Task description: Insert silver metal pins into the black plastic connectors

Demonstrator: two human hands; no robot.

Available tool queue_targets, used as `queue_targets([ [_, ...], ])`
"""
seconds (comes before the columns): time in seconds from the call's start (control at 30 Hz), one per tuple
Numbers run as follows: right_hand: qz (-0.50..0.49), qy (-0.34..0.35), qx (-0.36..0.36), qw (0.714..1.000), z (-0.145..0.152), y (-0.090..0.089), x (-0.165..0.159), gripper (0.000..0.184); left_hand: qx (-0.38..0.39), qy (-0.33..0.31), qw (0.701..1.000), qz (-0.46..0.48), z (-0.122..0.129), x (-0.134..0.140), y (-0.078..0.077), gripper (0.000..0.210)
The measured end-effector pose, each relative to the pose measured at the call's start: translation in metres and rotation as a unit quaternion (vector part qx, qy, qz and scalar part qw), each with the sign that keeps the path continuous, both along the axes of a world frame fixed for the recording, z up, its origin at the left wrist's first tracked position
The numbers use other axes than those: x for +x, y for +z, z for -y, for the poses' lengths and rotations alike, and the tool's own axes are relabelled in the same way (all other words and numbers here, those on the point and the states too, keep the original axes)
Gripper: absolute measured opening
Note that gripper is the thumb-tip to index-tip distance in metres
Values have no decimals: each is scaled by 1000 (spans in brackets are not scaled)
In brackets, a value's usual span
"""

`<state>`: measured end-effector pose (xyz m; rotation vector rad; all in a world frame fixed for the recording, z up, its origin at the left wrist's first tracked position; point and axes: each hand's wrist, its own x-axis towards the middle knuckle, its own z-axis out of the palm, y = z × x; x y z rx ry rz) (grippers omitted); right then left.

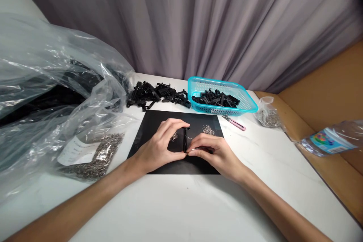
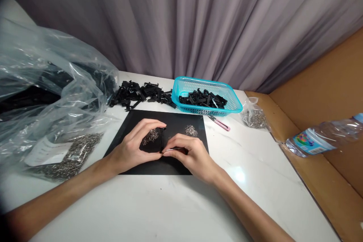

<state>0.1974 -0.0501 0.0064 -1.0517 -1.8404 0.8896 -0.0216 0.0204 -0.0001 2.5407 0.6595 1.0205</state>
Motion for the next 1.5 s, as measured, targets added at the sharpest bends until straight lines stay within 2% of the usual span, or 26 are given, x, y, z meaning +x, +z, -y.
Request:
queue_targets([
  [0.17,106,-2,70,992,2,4,-3,15,44,-9,999,-3,1,1,0,57],
  [0.27,137,-17,75,988,2,5,-5,12,63,-10,998,-9,0,1,-1,57],
  [0.57,67,-16,-36,997,-1,9,0,8,58,-14,998,3,-1,1,-5,63],
  [0.8,98,-45,-54,993,1,10,-3,4,87,-22,996,-5,-2,2,-5,64],
  [0.87,112,-47,-35,992,3,11,-3,5,85,-15,996,-3,-1,3,-4,64],
  [0.97,156,-62,33,985,8,13,-6,7,86,-2,996,4,-1,3,-4,61],
  [1.1,247,-86,120,958,14,12,-10,11,99,-4,995,-1,-1,4,-2,61],
  [1.23,280,-58,153,946,11,10,-8,19,107,-10,994,-4,-2,3,-3,62],
  [1.33,215,-27,120,969,6,9,-3,14,103,-8,995,4,-2,3,-3,62],
  [1.43,93,-13,20,995,1,7,0,8,106,-10,994,17,-2,3,-3,62],
  [1.5,29,-23,-51,998,-1,6,0,14,121,-12,992,24,-2,3,-1,62],
])
